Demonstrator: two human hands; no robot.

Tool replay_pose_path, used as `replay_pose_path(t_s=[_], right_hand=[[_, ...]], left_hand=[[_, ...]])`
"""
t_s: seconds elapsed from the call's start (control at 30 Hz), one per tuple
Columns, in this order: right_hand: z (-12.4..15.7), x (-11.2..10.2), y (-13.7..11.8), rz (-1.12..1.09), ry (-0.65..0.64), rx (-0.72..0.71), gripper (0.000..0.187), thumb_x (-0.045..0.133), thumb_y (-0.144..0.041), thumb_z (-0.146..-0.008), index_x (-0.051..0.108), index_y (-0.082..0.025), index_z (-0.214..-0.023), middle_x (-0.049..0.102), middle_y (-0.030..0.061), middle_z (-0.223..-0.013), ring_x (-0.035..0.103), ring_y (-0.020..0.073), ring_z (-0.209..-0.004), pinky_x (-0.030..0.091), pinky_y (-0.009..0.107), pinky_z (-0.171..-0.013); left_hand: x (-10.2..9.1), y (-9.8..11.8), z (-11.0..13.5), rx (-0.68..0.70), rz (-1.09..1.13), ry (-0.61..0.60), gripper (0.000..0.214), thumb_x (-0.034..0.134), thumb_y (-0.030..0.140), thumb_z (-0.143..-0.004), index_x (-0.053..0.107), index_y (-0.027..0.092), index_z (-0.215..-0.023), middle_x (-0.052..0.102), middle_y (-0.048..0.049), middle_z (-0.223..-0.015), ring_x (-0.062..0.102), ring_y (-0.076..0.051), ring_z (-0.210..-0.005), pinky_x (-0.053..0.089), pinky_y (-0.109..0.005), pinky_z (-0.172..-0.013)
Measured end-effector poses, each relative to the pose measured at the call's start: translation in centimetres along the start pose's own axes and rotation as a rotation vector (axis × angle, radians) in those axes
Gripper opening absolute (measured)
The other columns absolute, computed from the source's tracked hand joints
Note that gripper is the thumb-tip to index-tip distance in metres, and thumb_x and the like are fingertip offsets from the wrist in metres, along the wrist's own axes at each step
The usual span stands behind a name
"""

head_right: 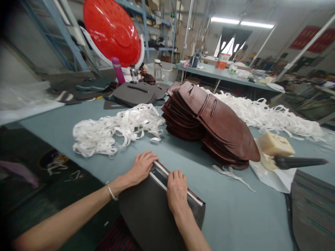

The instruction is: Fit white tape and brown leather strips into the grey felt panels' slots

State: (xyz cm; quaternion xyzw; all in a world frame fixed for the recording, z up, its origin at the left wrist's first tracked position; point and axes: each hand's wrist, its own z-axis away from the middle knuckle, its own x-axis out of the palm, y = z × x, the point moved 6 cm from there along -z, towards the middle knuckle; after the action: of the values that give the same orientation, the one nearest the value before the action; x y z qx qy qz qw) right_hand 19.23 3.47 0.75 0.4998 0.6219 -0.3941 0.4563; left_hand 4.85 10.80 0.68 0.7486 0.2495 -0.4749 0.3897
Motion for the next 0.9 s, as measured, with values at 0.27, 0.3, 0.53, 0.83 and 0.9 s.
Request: replay_pose_path(t_s=[0.27, 0.3, 0.53, 0.83, 0.9], right_hand=[[1.6, 0.4, -1.6, -0.391, 0.088, -0.037, 0.017, 0.045, -0.016, -0.093, 0.06, -0.019, -0.087, 0.055, 0.0048, -0.088, 0.048, 0.019, -0.087, 0.038, 0.033, -0.076], [1.6, 0.5, -1.5, -0.416, 0.088, -0.034, 0.016, 0.045, -0.017, -0.093, 0.06, -0.018, -0.088, 0.055, 0.005, -0.089, 0.048, 0.0191, -0.087, 0.038, 0.033, -0.077], [2.3, -0.3, -0.9, -0.494, 0.075, -0.028, 0.015, 0.049, -0.021, -0.092, 0.058, -0.017, -0.103, 0.057, 0.0073, -0.098, 0.049, 0.0202, -0.091, 0.039, 0.034, -0.078], [3.6, -0.5, 0.2, -0.436, 0.044, 0.096, 0.012, 0.047, -0.021, -0.093, 0.056, -0.02, -0.085, 0.057, 0.0031, -0.081, 0.05, 0.0193, -0.081, 0.035, 0.032, -0.074], [3.4, -0.2, 0.1, -0.417, 0.039, 0.128, 0.011, 0.049, -0.019, -0.091, 0.057, -0.02, -0.084, 0.058, 0.0032, -0.081, 0.05, 0.0197, -0.081, 0.034, 0.032, -0.074]], left_hand=[[0.1, -2.8, 2.4, -0.337, 0.271, 0.037, 0.042, 0.056, 0.033, -0.083, 0.047, 0.014, -0.119, 0.059, -0.0114, -0.106, 0.058, -0.024, -0.1, 0.045, -0.044, -0.091], [0.2, -3.0, 2.4, -0.37, 0.316, -0.016, 0.047, 0.06, 0.036, -0.079, 0.048, 0.014, -0.119, 0.061, -0.0107, -0.103, 0.06, -0.025, -0.097, 0.046, -0.043, -0.089], [-0.8, -2.3, 1.9, -0.427, 0.856, -0.202, 0.057, 0.07, 0.024, -0.066, 0.047, 0.017, -0.117, 0.066, -0.0057, -0.101, 0.063, -0.021, -0.091, 0.049, -0.036, -0.083], [-2.0, -3.4, 0.4, -0.356, 0.708, -0.127, 0.056, 0.067, 0.022, -0.07, 0.045, 0.018, -0.121, 0.062, -0.0071, -0.106, 0.06, -0.023, -0.097, 0.046, -0.04, -0.087], [-2.2, -3.6, 1.0, -0.321, 0.408, 0.021, 0.055, 0.066, 0.021, -0.071, 0.046, 0.02, -0.122, 0.057, -0.0082, -0.113, 0.054, -0.025, -0.107, 0.041, -0.045, -0.093]])
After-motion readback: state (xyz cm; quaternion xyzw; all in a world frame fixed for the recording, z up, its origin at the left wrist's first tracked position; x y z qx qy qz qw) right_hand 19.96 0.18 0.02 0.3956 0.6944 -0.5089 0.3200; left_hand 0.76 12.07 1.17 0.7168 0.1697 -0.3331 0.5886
